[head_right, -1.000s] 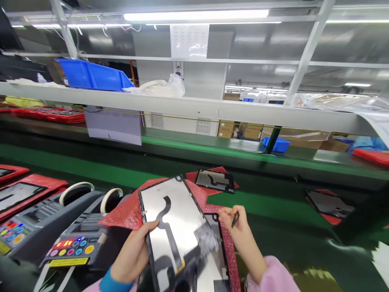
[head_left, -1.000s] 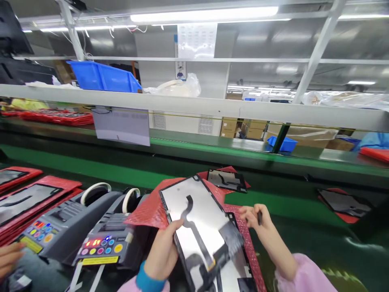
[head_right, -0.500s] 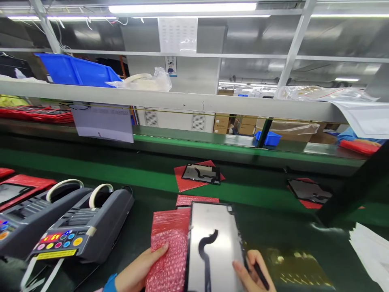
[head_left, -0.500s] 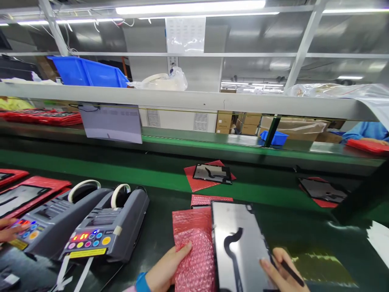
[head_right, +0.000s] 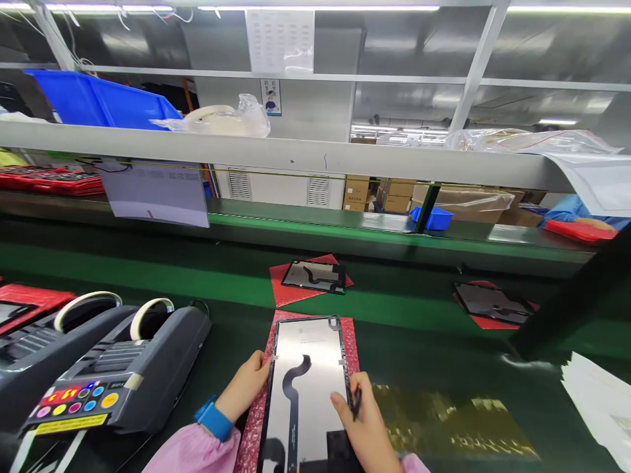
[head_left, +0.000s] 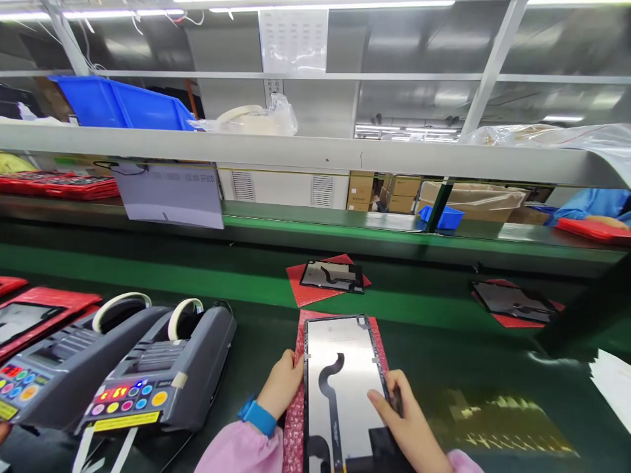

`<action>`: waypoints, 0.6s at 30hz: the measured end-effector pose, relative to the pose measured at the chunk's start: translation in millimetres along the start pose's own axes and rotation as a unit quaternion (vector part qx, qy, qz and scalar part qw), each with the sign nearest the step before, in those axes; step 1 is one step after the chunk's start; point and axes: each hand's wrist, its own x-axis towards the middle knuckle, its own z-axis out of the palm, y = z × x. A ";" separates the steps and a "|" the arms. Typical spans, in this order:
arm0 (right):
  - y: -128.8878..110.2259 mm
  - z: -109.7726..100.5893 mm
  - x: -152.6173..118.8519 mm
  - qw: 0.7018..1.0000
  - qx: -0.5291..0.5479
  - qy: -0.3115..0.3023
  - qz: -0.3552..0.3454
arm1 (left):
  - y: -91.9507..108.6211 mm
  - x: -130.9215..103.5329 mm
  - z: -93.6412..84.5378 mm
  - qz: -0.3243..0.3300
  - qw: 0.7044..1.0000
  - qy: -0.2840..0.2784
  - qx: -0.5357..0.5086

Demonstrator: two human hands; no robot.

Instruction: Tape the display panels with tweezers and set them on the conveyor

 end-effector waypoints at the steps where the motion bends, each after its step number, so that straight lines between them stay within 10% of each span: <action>1: 1.1 4.9 4.7 1.000 -0.020 -0.005 -0.004 | -3.5 -0.2 -4.1 -0.012 1.000 0.001 0.014; 18: -22.4 3.1 13.6 0.967 -0.240 -0.079 0.040 | -29.9 -5.3 -1.9 -0.075 0.987 -0.103 0.101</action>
